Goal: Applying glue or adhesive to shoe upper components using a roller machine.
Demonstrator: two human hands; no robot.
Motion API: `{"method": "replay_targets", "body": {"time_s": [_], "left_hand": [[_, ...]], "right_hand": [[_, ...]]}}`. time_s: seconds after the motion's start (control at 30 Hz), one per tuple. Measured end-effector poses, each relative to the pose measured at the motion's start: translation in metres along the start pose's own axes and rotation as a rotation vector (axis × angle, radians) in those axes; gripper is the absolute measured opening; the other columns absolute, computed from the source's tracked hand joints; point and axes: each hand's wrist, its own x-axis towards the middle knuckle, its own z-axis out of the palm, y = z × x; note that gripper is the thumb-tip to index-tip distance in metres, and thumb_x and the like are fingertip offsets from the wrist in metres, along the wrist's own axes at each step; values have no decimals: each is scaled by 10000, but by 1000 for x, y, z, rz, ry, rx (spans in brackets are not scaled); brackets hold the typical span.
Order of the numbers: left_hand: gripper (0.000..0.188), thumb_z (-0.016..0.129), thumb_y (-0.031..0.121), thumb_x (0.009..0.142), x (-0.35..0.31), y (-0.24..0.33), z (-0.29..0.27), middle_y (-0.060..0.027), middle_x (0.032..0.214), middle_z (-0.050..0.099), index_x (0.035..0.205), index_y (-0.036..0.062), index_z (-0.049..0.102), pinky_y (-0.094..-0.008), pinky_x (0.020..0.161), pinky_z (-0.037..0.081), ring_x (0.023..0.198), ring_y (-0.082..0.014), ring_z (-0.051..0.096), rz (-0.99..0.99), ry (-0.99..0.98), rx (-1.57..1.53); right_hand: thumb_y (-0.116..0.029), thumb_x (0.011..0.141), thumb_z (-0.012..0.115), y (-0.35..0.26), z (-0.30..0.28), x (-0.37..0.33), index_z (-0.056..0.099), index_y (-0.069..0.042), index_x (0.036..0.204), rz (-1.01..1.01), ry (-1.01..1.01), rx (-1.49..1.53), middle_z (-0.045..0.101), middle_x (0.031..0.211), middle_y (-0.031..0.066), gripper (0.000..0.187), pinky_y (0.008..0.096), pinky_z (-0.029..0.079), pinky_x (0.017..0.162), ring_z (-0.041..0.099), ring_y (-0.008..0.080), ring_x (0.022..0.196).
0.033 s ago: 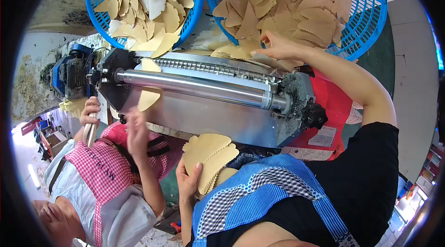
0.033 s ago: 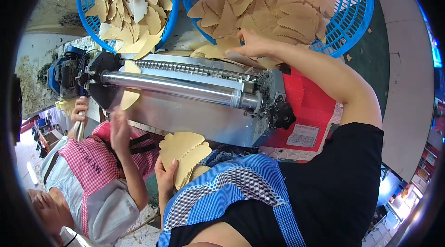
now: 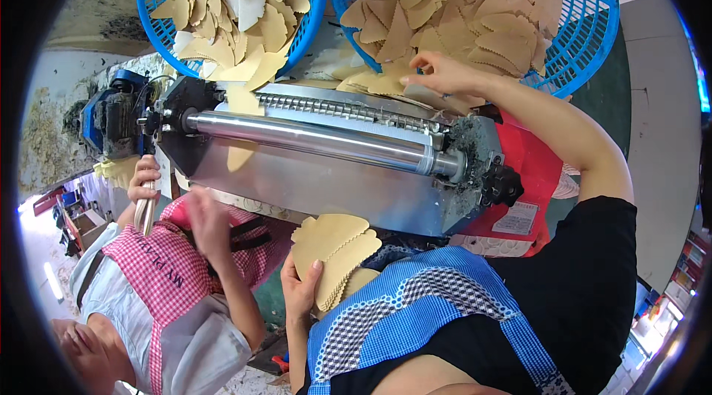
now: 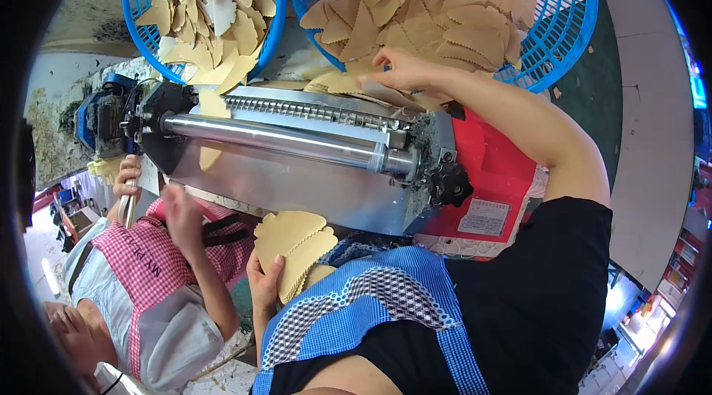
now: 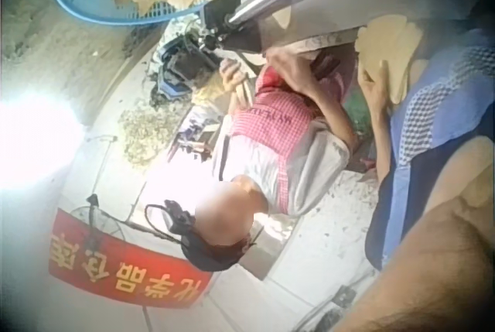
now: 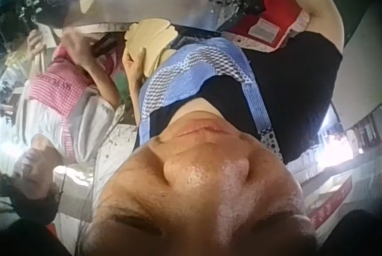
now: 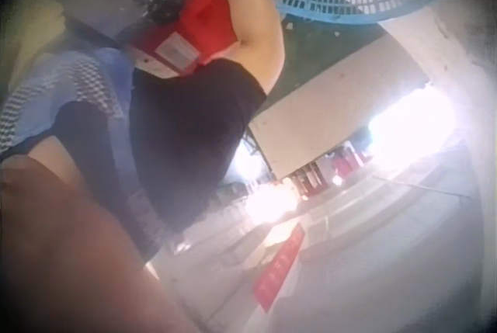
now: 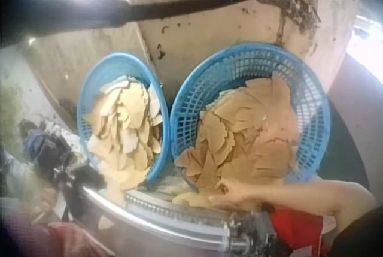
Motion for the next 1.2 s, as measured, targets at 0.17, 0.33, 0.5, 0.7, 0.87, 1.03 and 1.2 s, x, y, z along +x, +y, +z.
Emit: {"method": "replay_targets", "body": {"time_s": [0.17, 0.33, 0.5, 0.7, 0.87, 1.03, 1.2], "left_hand": [[345, 624, 99, 856, 0, 1, 1, -71, 1045, 609, 1165, -20, 528, -271, 840, 459, 936, -129, 576, -19, -25, 2], [335, 616, 93, 859, -2, -5, -1, -72, 1043, 611, 1162, -23, 529, -271, 839, 460, 938, -128, 576, 7, -10, 11], [330, 611, 88, 861, -4, -6, -1, -73, 1043, 613, 1160, -24, 530, -272, 843, 460, 942, -130, 578, 1, -16, -22], [329, 608, 82, 859, -3, -5, -3, -76, 1046, 615, 1160, -25, 530, -275, 842, 464, 943, -132, 583, 20, -48, -23], [334, 615, 81, 855, 1, -5, 0, -75, 1038, 616, 1160, -23, 528, -273, 832, 468, 926, -129, 587, 30, -61, -9], [335, 616, 89, 855, 8, -3, 3, -74, 1047, 610, 1157, -24, 528, -278, 846, 456, 946, -131, 576, 31, -106, -2], [342, 624, 98, 848, 5, -1, -1, -71, 1055, 604, 1152, -24, 528, -285, 857, 446, 963, -135, 566, 72, -86, 93]], "right_hand": [[-497, 743, 694, 4, 10, -9, 342, -28, 1371, -197, -158, 34, 438, 1327, 197, 860, 354, 361, 1004, 428, 274, 1237], [-448, 743, 706, 10, -4, 8, 231, -42, 1427, -118, -190, 174, 307, 1432, 195, 926, 366, 269, 1073, 319, 286, 1316], [-404, 739, 718, 6, 2, -3, 204, -61, 1445, -212, -308, 62, 304, 1436, 200, 938, 357, 264, 1081, 304, 276, 1333], [-188, 719, 630, 9, 9, 3, 425, -28, 1332, -229, -102, 82, 518, 1269, 160, 667, 340, 398, 966, 504, 252, 1158], [-41, 729, 500, 21, 23, 19, 560, 15, 1142, -451, 161, -176, 630, 999, 176, 420, 314, 459, 822, 596, 260, 913], [-18, 768, 466, 32, -4, -1, 565, 17, 1118, -426, 175, 135, 631, 955, 133, 365, 305, 459, 798, 586, 191, 888], [-12, 801, 444, -6, -58, -58, 562, -4, 1138, -458, 523, 269, 619, 940, 24, 357, 275, 457, 748, 544, 91, 849]]}}
